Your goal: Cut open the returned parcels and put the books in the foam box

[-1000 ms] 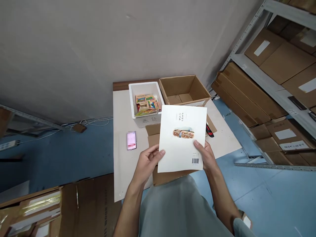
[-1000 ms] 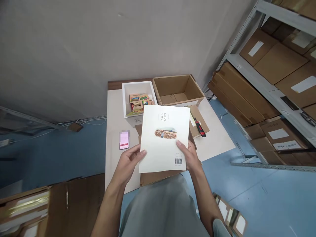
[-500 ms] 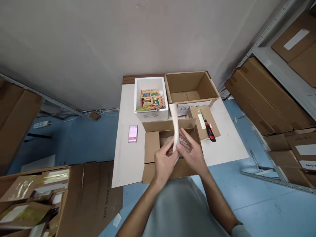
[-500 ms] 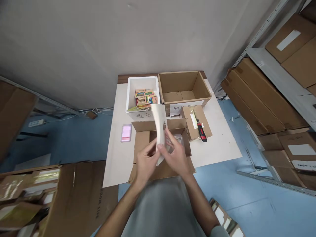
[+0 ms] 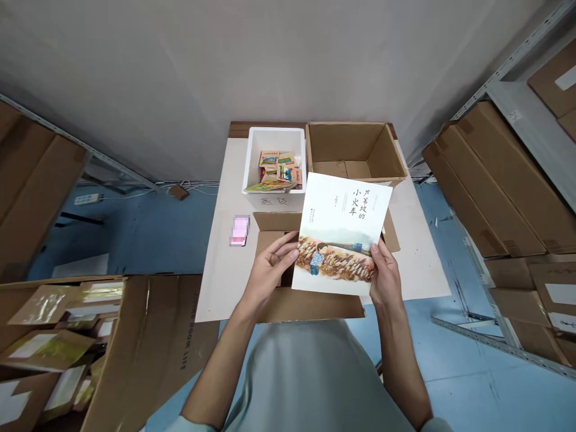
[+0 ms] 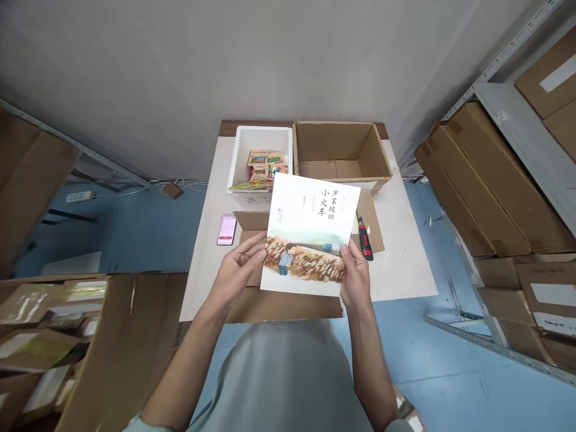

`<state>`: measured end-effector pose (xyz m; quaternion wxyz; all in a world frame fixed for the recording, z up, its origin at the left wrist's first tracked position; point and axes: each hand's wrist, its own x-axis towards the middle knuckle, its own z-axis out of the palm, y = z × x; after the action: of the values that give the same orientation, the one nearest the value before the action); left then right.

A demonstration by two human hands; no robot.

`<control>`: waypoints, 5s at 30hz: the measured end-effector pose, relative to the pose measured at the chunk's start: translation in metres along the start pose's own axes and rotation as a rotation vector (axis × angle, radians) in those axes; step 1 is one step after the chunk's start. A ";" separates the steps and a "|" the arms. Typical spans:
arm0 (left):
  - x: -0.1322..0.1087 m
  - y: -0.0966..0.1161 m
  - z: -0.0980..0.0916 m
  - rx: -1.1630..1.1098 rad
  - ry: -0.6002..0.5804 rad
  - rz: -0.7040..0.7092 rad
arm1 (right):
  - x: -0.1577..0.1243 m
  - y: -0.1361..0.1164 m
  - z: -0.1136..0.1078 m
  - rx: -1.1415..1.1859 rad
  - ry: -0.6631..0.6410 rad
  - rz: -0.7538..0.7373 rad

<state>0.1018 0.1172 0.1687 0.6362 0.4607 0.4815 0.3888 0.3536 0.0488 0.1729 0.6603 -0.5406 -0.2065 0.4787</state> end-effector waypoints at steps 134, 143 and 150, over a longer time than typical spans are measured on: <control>-0.006 0.007 0.001 0.372 -0.209 0.137 | -0.027 0.017 0.048 -0.432 0.077 -0.025; -0.003 -0.019 -0.084 -0.138 -0.092 -0.374 | 0.002 0.031 0.059 -0.179 -0.173 0.323; 0.014 0.006 -0.094 -0.265 0.159 -0.307 | 0.041 0.030 0.100 -0.184 -0.401 0.383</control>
<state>0.0137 0.1516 0.1610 0.7028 0.2621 0.5395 0.3825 0.2812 0.1341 0.1687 0.4522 -0.5219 -0.2695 0.6712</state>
